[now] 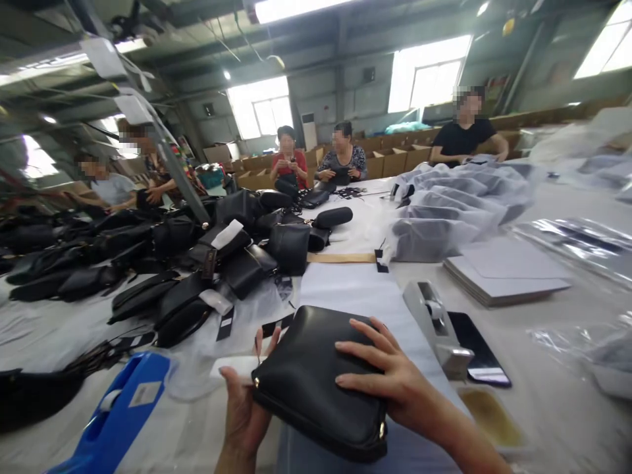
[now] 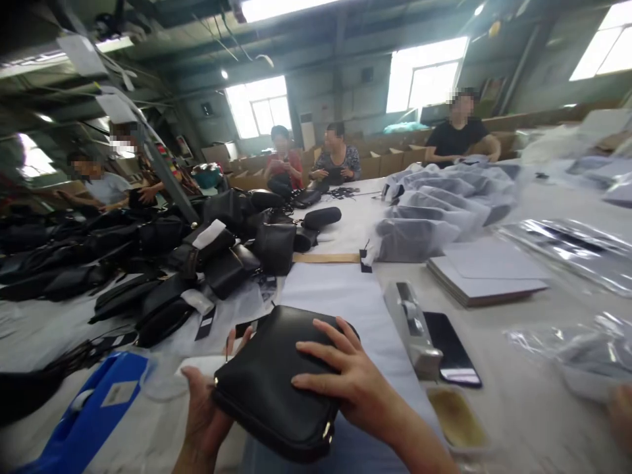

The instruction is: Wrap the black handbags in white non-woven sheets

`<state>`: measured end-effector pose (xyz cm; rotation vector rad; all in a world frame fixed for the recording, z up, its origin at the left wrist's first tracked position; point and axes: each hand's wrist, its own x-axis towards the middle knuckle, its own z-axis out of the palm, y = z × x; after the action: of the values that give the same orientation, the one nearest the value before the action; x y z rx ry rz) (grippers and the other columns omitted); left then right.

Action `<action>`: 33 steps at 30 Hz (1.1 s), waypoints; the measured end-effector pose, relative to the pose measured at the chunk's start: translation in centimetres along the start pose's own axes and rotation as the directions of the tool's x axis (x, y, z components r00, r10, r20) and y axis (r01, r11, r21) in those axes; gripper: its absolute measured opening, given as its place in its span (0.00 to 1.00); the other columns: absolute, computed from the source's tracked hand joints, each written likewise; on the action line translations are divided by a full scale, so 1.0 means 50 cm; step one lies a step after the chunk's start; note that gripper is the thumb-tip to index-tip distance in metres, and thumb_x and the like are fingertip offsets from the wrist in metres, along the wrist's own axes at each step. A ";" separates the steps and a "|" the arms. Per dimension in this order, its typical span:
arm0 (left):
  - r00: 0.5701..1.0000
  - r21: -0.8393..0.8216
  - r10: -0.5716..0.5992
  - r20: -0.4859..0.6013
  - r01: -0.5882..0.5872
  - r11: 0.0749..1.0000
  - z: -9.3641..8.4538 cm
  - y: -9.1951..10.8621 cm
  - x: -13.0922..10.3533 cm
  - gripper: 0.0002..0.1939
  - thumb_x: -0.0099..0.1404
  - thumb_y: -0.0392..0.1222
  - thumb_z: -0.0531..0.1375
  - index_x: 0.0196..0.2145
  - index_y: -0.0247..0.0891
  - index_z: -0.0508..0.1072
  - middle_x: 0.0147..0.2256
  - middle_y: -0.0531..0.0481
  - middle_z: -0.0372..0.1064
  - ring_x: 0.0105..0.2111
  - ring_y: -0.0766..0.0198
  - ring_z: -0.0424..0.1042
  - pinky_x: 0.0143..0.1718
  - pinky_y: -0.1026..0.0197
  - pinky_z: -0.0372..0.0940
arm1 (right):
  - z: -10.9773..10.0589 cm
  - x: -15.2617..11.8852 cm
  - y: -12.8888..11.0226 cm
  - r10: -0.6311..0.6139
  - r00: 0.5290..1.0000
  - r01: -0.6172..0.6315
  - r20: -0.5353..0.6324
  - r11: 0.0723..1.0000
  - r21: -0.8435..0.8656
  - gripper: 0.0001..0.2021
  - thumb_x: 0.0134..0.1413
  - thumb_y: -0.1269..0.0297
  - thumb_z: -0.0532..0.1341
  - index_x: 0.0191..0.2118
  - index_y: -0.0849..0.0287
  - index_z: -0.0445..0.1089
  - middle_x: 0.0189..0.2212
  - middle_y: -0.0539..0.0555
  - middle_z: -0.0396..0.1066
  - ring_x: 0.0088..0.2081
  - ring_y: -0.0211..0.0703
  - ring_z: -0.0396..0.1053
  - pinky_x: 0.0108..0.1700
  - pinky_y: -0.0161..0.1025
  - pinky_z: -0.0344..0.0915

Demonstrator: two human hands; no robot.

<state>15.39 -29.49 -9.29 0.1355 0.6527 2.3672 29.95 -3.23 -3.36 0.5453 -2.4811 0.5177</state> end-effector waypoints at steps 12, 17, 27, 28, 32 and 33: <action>0.976 0.226 0.040 -0.216 0.010 0.974 -0.035 -0.038 0.020 0.25 0.60 0.36 0.65 0.54 0.51 0.71 0.54 0.50 0.71 0.61 0.54 0.63 0.64 0.48 0.55 | 0.033 -0.078 0.001 0.831 0.412 -0.437 0.374 -0.180 0.881 0.30 0.59 0.53 0.62 0.66 0.45 0.56 0.62 0.57 0.62 0.56 0.57 0.68 0.47 0.50 0.74; 0.987 0.468 0.098 -0.127 -0.027 0.883 -0.027 -0.056 0.009 0.24 0.54 0.38 0.70 0.49 0.48 0.74 0.37 0.52 0.71 0.61 0.52 0.62 0.61 0.51 0.59 | 0.035 -0.100 -0.001 0.716 0.373 -0.172 0.590 -0.572 0.802 0.27 0.59 0.40 0.56 0.54 0.55 0.70 0.46 0.59 0.75 0.45 0.52 0.74 0.46 0.49 0.73; 0.995 0.495 0.029 0.092 -0.071 0.866 -0.002 -0.036 0.039 0.35 0.54 0.53 0.69 0.59 0.50 0.67 0.58 0.43 0.66 0.64 0.39 0.56 0.63 0.36 0.53 | 0.070 -0.080 0.036 0.916 0.156 -0.184 0.370 -0.341 0.922 0.29 0.50 0.55 0.70 0.58 0.52 0.67 0.54 0.55 0.72 0.50 0.51 0.72 0.41 0.41 0.74; 0.998 0.476 0.053 0.042 -0.067 0.877 0.005 -0.034 0.043 0.35 0.55 0.53 0.69 0.59 0.51 0.66 0.61 0.44 0.63 0.65 0.40 0.54 0.64 0.37 0.53 | 0.070 -0.075 0.041 0.926 0.157 -0.179 0.344 -0.316 0.932 0.30 0.50 0.55 0.70 0.59 0.52 0.66 0.54 0.55 0.72 0.50 0.51 0.71 0.42 0.42 0.74; 0.977 0.499 0.116 -0.181 -0.011 0.867 0.000 -0.022 0.074 0.32 0.59 0.48 0.68 0.60 0.53 0.65 0.63 0.47 0.60 0.63 0.46 0.58 0.58 0.47 0.64 | 0.092 -0.064 0.064 0.957 0.129 -0.190 0.261 -0.235 0.953 0.31 0.51 0.54 0.70 0.60 0.49 0.64 0.56 0.53 0.70 0.52 0.50 0.70 0.42 0.41 0.74; 0.960 0.511 0.135 -0.247 0.010 0.859 -0.011 -0.019 0.085 0.31 0.59 0.45 0.68 0.58 0.52 0.66 0.61 0.47 0.63 0.62 0.49 0.61 0.55 0.52 0.68 | 0.102 -0.066 0.070 0.960 0.120 -0.200 0.253 -0.226 0.953 0.32 0.51 0.54 0.70 0.61 0.48 0.63 0.56 0.53 0.70 0.52 0.50 0.71 0.41 0.40 0.74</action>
<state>12.53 -26.45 -10.55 0.0559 1.4277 2.2366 28.66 -1.75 -10.11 -0.9154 -1.0620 2.2492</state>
